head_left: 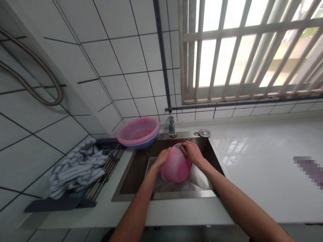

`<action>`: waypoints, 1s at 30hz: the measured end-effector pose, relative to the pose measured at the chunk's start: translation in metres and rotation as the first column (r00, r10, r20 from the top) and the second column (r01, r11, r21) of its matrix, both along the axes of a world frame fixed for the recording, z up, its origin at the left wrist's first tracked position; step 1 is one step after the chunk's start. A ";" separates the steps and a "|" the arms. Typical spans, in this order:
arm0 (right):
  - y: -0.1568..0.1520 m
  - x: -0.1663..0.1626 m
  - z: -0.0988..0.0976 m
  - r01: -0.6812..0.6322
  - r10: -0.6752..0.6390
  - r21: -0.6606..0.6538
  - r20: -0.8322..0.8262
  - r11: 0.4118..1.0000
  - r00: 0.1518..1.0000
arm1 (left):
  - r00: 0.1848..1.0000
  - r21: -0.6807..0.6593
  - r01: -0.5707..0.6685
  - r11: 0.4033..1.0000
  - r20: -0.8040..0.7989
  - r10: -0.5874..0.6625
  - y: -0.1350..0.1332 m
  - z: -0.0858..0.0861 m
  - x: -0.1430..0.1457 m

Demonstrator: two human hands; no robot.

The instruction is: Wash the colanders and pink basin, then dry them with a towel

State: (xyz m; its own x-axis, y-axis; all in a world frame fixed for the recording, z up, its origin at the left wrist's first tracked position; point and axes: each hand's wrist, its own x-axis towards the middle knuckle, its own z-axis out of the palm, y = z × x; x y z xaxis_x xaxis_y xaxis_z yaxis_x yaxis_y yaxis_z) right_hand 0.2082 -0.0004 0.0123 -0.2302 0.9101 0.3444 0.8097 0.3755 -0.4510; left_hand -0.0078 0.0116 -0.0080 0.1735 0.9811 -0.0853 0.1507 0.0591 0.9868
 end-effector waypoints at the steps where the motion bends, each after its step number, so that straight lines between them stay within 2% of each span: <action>1: 0.005 0.007 -0.001 0.031 -0.032 -0.012 -0.031 0.999 0.999 | 1.000 -0.013 -0.001 1.000 0.007 0.001 -0.001 0.001 0.000; 3: 0.011 0.013 -0.003 0.047 -0.049 -0.026 -0.084 0.999 0.995 | 1.000 -0.028 -0.015 1.000 0.023 0.015 -0.003 0.001 0.001; 6: 0.002 0.003 -0.003 -0.008 0.007 -0.010 -0.105 1.000 0.994 | 0.999 -0.039 -0.016 0.999 0.036 0.017 -0.002 0.001 0.002; 8: -0.013 -0.013 -0.002 -0.115 0.116 0.011 -0.069 0.993 0.991 | 0.999 -0.031 -0.037 0.999 0.028 0.038 0.000 0.000 0.002; 11: -0.037 -0.038 -0.001 -0.314 0.314 0.001 0.047 0.949 0.948 | 0.995 0.006 -0.098 0.995 -0.006 0.098 0.003 -0.001 0.002; 13: -0.045 -0.047 0.001 -0.373 0.371 -0.005 0.106 0.928 0.922 | 0.994 0.013 -0.111 0.994 -0.015 0.111 0.005 -0.003 0.001; 16: -0.035 -0.035 0.003 -0.309 0.305 0.012 0.122 0.951 0.944 | 0.997 -0.007 -0.072 0.997 0.015 0.072 0.004 -0.004 -0.001; 20: -0.002 0.009 0.005 -0.037 0.038 -0.007 0.083 0.999 0.996 | 0.996 -0.052 0.038 0.998 0.082 -0.034 0.002 -0.005 0.000; 22: 0.010 0.027 0.003 0.025 -0.024 -0.010 0.029 1.000 0.999 | 0.986 -0.073 0.085 0.994 0.153 -0.073 0.000 -0.005 0.002; 26: 0.018 0.036 -0.006 0.078 -0.076 0.035 -0.056 0.996 0.996 | 0.953 -0.095 0.178 0.979 0.264 -0.148 -0.004 -0.004 0.006; 30: 0.016 0.029 -0.014 0.016 -0.019 -0.040 -0.078 0.999 0.997 | 0.950 -0.164 0.229 0.959 0.254 -0.184 -0.006 0.000 0.004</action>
